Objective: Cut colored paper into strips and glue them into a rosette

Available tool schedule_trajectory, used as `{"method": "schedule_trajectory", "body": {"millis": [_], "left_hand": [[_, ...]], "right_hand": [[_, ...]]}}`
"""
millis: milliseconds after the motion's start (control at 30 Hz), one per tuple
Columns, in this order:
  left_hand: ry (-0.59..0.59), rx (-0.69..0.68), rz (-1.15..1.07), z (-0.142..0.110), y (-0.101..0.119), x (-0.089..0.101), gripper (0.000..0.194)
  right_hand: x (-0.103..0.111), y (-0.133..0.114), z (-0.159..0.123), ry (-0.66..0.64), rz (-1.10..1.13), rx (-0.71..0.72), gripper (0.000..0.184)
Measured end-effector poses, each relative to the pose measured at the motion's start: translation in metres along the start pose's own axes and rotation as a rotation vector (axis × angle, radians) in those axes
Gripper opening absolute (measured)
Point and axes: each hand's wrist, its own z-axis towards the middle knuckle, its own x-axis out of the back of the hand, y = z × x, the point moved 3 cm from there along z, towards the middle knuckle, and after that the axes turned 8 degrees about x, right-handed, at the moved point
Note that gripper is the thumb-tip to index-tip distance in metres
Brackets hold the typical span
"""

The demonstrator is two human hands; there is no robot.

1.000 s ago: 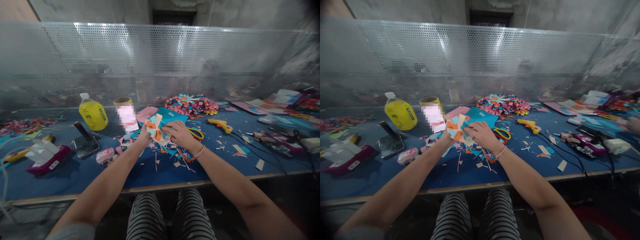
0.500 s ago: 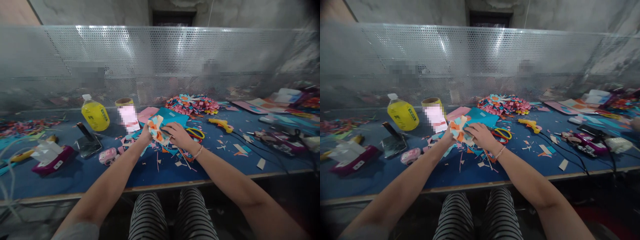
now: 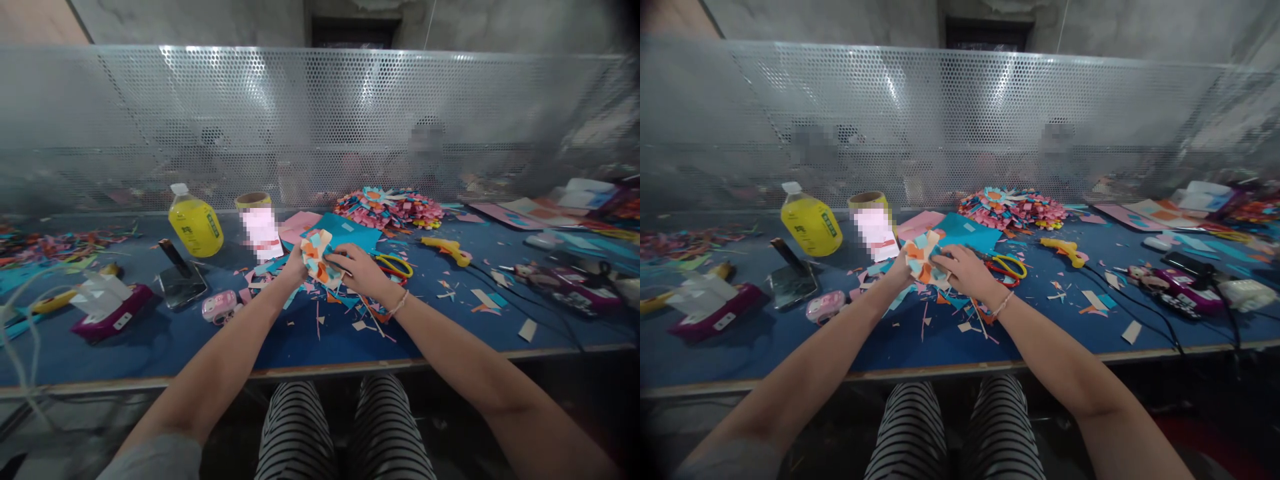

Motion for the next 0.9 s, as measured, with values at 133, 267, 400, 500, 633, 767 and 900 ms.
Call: {"method": "schedule_trajectory", "body": {"millis": [133,267,400,500,633,767,900], "left_hand": [[0.001,-0.025,-0.036,0.0025,-0.0017,0.0016,0.030],[0.022,-0.013,-0.046,0.0037,-0.0024,0.0022,0.031],[0.027,-0.001,-0.027,0.0036,-0.0030,0.0024,0.028],[0.004,-0.008,-0.017,0.0043,-0.0040,0.0022,0.028],[0.036,-0.015,-0.014,0.0055,-0.0044,0.0029,0.028],[0.033,0.003,-0.019,0.0034,-0.0030,0.0030,0.029],[-0.007,0.020,-0.003,0.0028,-0.0038,0.0031,0.026]], "right_hand": [[0.0017,-0.0013,0.0021,0.023,0.002,-0.005,0.033],[0.0010,-0.0007,0.0024,0.021,0.031,-0.025,0.041],[0.0006,-0.0010,0.0010,0.007,0.033,-0.009,0.041],[0.0005,-0.0007,0.0009,0.007,0.038,-0.016,0.038],[0.0001,-0.0001,0.0019,0.028,0.062,-0.039,0.042],[0.0005,-0.0011,0.0019,0.026,0.085,-0.029,0.044],[0.0025,-0.0031,0.0025,0.022,0.109,-0.028,0.035]]}}
